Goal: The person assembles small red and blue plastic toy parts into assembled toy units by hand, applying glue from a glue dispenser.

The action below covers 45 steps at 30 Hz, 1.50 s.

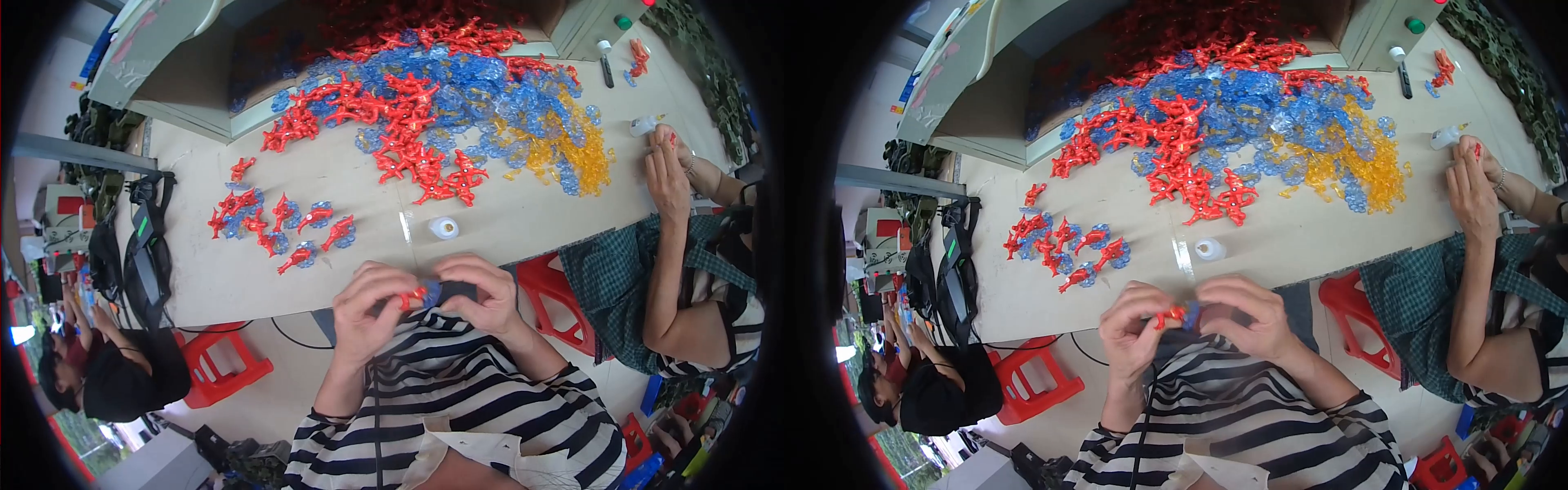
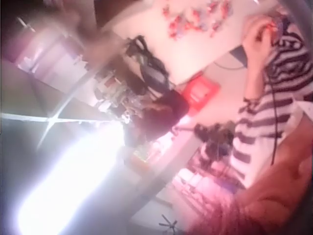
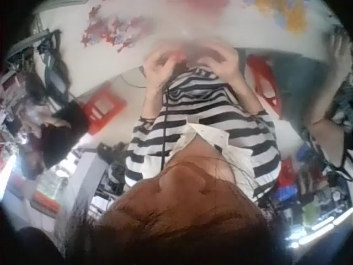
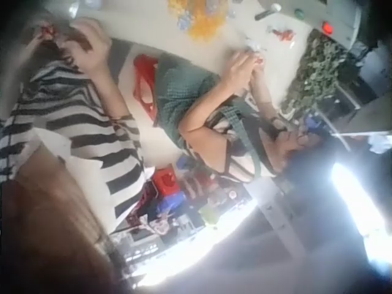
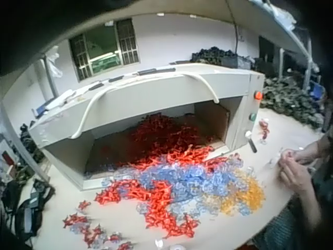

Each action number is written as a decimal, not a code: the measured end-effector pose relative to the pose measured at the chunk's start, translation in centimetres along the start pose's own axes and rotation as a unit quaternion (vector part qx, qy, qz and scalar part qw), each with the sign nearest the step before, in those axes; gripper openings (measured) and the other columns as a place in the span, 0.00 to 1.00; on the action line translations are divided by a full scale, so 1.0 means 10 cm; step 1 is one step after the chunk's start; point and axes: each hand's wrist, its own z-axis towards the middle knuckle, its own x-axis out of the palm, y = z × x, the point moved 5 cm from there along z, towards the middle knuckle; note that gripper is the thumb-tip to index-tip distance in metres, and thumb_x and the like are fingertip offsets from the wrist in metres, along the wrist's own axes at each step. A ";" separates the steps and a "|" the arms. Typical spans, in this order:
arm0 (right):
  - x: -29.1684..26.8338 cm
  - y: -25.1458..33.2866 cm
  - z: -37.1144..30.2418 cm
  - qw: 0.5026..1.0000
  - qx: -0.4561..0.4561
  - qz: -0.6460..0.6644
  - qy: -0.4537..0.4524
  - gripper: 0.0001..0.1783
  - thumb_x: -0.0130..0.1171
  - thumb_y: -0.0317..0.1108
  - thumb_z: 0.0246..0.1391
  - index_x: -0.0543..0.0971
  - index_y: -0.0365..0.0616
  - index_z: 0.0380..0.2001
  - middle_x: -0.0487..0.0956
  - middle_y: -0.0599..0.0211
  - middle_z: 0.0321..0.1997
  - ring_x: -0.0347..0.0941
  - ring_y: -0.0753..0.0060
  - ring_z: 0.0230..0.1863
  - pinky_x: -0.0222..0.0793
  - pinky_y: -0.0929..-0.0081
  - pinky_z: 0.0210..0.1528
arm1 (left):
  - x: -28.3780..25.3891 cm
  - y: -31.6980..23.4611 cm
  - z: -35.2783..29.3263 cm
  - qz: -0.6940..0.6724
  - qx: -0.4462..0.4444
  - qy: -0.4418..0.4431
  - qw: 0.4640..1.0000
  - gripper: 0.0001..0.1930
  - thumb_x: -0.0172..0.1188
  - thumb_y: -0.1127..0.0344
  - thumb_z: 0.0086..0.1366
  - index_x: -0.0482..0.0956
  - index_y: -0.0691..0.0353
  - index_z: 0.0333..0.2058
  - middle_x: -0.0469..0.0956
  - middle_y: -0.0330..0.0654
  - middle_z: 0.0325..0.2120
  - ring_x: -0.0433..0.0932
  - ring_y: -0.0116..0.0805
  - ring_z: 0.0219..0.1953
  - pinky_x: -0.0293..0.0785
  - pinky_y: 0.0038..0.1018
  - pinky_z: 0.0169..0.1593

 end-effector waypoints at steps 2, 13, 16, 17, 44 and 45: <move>-0.10 -0.01 -0.01 0.997 0.016 -0.067 -0.030 0.19 0.68 0.28 0.37 0.76 0.33 0.35 0.77 0.53 0.37 0.73 0.61 0.42 0.68 0.73 0.45 | -0.18 -0.03 0.02 0.215 -0.032 -0.076 0.973 0.12 0.59 0.83 0.44 0.78 0.65 0.30 0.78 0.43 0.29 0.75 0.37 0.32 0.71 0.27 0.36; -0.14 0.15 0.33 0.959 0.040 -0.246 -0.135 0.22 0.67 0.24 0.34 0.76 0.37 0.38 0.76 0.58 0.37 0.72 0.63 0.35 0.69 0.72 0.36 | -0.34 -0.16 0.21 0.520 0.023 -0.096 0.849 0.17 0.67 0.71 0.42 0.78 0.62 0.35 0.76 0.39 0.36 0.69 0.41 0.38 0.66 0.31 0.41; -0.12 0.03 0.36 0.933 -0.020 -0.340 -0.112 0.23 0.67 0.24 0.34 0.75 0.36 0.39 0.76 0.61 0.37 0.71 0.69 0.36 0.67 0.77 0.35 | -0.15 -0.29 0.34 0.557 0.064 -0.087 0.824 0.20 0.68 0.66 0.42 0.78 0.60 0.37 0.74 0.38 0.39 0.67 0.42 0.41 0.64 0.32 0.42; -0.13 -0.01 0.33 0.933 -0.019 -0.342 -0.114 0.23 0.67 0.24 0.34 0.75 0.36 0.39 0.76 0.61 0.37 0.71 0.69 0.36 0.67 0.77 0.35 | -0.08 -0.25 0.37 0.555 0.065 -0.085 0.825 0.20 0.68 0.66 0.42 0.78 0.60 0.37 0.74 0.38 0.39 0.67 0.42 0.41 0.64 0.32 0.42; -0.34 0.39 0.09 0.978 0.007 -0.194 -0.070 0.19 0.66 0.26 0.34 0.77 0.34 0.36 0.76 0.62 0.24 0.68 0.70 0.22 0.62 0.79 0.24 | 0.20 0.32 -0.10 -0.355 -0.322 -0.047 0.876 0.14 0.51 0.74 0.62 0.70 0.70 0.47 0.76 0.48 0.36 0.78 0.33 0.37 0.79 0.25 0.39; -0.33 0.42 0.09 0.977 -0.009 -0.202 -0.070 0.20 0.67 0.26 0.33 0.77 0.35 0.35 0.76 0.62 0.23 0.68 0.71 0.21 0.61 0.79 0.24 | 0.18 0.32 -0.10 -0.312 -0.294 -0.040 0.903 0.14 0.53 0.76 0.61 0.71 0.69 0.46 0.75 0.47 0.37 0.78 0.32 0.37 0.78 0.25 0.39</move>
